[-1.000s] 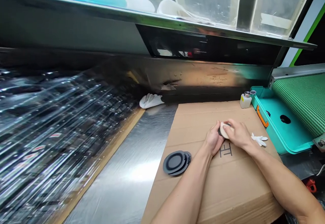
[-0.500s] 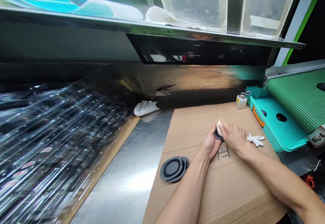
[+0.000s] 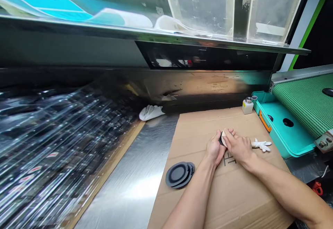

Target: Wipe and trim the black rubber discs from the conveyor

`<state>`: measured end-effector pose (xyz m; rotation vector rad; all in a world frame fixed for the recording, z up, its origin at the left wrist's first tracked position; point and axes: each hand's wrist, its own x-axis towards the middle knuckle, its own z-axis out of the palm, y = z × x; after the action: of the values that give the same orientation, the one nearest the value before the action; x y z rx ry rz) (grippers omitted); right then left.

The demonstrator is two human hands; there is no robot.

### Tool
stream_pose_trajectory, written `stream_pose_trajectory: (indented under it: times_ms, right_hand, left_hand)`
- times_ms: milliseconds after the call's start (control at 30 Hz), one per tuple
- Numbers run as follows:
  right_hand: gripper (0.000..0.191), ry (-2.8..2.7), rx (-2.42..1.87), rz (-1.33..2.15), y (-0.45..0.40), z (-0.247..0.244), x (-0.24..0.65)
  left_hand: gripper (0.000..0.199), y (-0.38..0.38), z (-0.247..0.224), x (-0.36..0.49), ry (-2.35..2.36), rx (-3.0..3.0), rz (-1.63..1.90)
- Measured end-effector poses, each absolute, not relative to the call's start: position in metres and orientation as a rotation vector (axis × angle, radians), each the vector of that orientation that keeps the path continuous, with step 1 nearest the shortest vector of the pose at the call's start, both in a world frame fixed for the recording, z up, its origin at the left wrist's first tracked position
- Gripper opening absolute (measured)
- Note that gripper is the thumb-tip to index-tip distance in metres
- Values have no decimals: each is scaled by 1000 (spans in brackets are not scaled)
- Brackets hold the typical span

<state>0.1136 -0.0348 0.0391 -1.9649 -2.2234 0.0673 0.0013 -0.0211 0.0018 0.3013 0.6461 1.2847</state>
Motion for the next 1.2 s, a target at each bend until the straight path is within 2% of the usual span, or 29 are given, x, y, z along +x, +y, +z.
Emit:
stream_pose_trajectory:
  times_ms: [100, 300, 367, 567, 733, 867, 967, 1200]
  right_hand:
    - [44, -2056, -1979, 144, -30, 43, 132]
    - [31, -2035, -1450, 632, -29, 44, 143]
    - [28, -2033, -1399, 678, -29, 44, 137]
    - [24, -2029, -1773, 424, -35, 47, 134]
    - [19, -2064, -1606, 633, -36, 44, 133]
    - [25, -1955, -1760, 476, -34, 44, 134]
    - [23, -2067, -1695, 543, -37, 45, 133]
    - [42, -1930, -2021, 164, -16, 54, 140]
  left_hand:
    - [32, -21, 1, 1, 665, 302, 1332]
    - [28, -20, -2, 4, 648, 359, 1351]
    - [25, -20, -4, 4, 628, 411, 1363]
    - [25, -21, -4, 4, 677, 412, 1391]
    - [26, -23, -5, 5, 692, 435, 1408]
    - [23, -23, -8, 4, 649, 425, 1426]
    - [23, -24, -7, 5, 658, 432, 1406]
    - [33, -21, 2, 0, 660, 314, 1333]
